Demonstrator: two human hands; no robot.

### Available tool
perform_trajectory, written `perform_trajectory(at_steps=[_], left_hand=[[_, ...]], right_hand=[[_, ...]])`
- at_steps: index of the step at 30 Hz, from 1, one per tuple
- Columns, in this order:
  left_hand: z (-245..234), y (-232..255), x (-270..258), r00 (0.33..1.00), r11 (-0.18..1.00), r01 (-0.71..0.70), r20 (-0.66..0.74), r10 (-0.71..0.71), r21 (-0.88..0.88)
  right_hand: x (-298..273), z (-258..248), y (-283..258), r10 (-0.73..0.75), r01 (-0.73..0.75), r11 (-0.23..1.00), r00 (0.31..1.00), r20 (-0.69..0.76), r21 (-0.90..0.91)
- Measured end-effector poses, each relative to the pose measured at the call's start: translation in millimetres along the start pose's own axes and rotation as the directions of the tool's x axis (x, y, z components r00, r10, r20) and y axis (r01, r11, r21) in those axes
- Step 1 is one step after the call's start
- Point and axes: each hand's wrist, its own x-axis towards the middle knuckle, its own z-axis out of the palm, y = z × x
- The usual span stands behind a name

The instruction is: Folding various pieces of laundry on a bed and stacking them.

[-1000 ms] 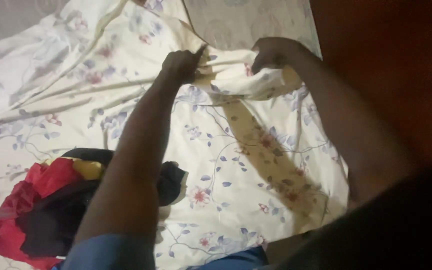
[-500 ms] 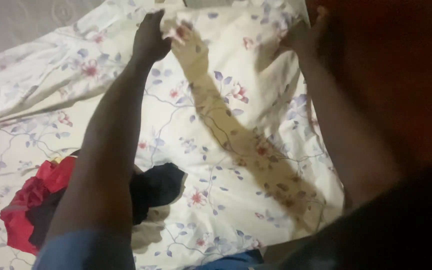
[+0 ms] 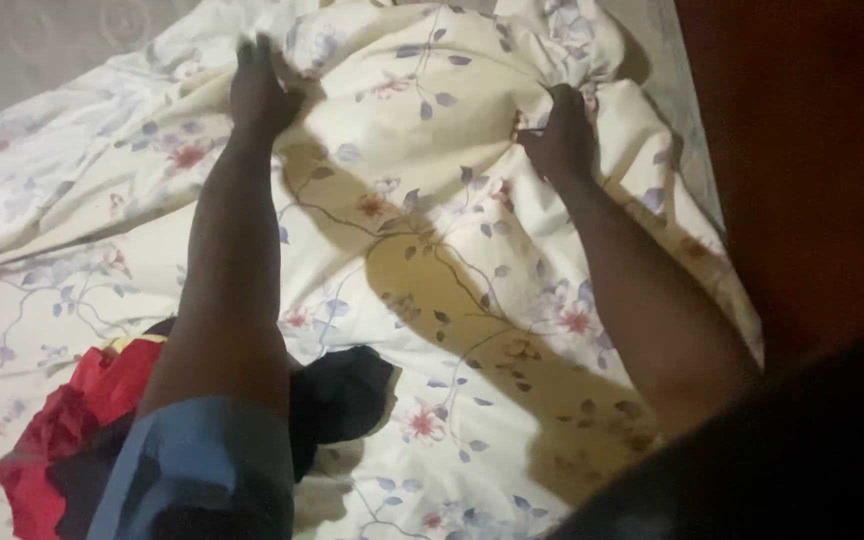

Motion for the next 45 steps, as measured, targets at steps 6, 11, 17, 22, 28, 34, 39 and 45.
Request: perform_trajectory(at_steps=[6,11,17,22,28,34,39,45], left_hand=[[46,-100,22,0.889,0.962,0.225,0.372,-0.268,0.154],[48,-175,32,0.991,0.994,0.092,0.094,-0.098,0.065],[-22,-152,-2,0.993,0.983,-0.113,-0.054,0.107,-0.143],[-114,0,-157,0.991,0.962,-0.001,0.125,0.036,-0.272],[-104,126,-329,0.802,0.963,0.156,0.541,-0.254,0.220],[-94,110,-353,0.939,0.974,-0.026,0.339,-0.053,0.224],[-249,123,-328,0.946,0.986,0.169,0.285,-0.157,-0.017],[-397,95,-396,0.957,0.944,0.264,-0.067,-0.281,-0.199]], right_hand=[[65,59,74,-0.112,0.100,0.991,0.982,0.155,0.084],[107,25,68,-0.160,0.142,0.958,0.986,0.054,0.248],[43,-27,-30,-0.337,0.390,0.891,0.911,-0.236,0.232],[-126,-26,-137,-0.496,0.511,0.857,0.853,-0.159,0.067],[-272,-2,-189,-0.349,0.355,0.934,0.898,0.267,0.027],[-248,44,-158,-0.345,0.472,0.849,0.836,0.427,-0.239],[-253,-2,-195,-0.074,0.065,0.988,0.996,-0.054,-0.140],[-338,-4,-303,-0.400,0.244,0.802,0.897,0.187,0.546]])
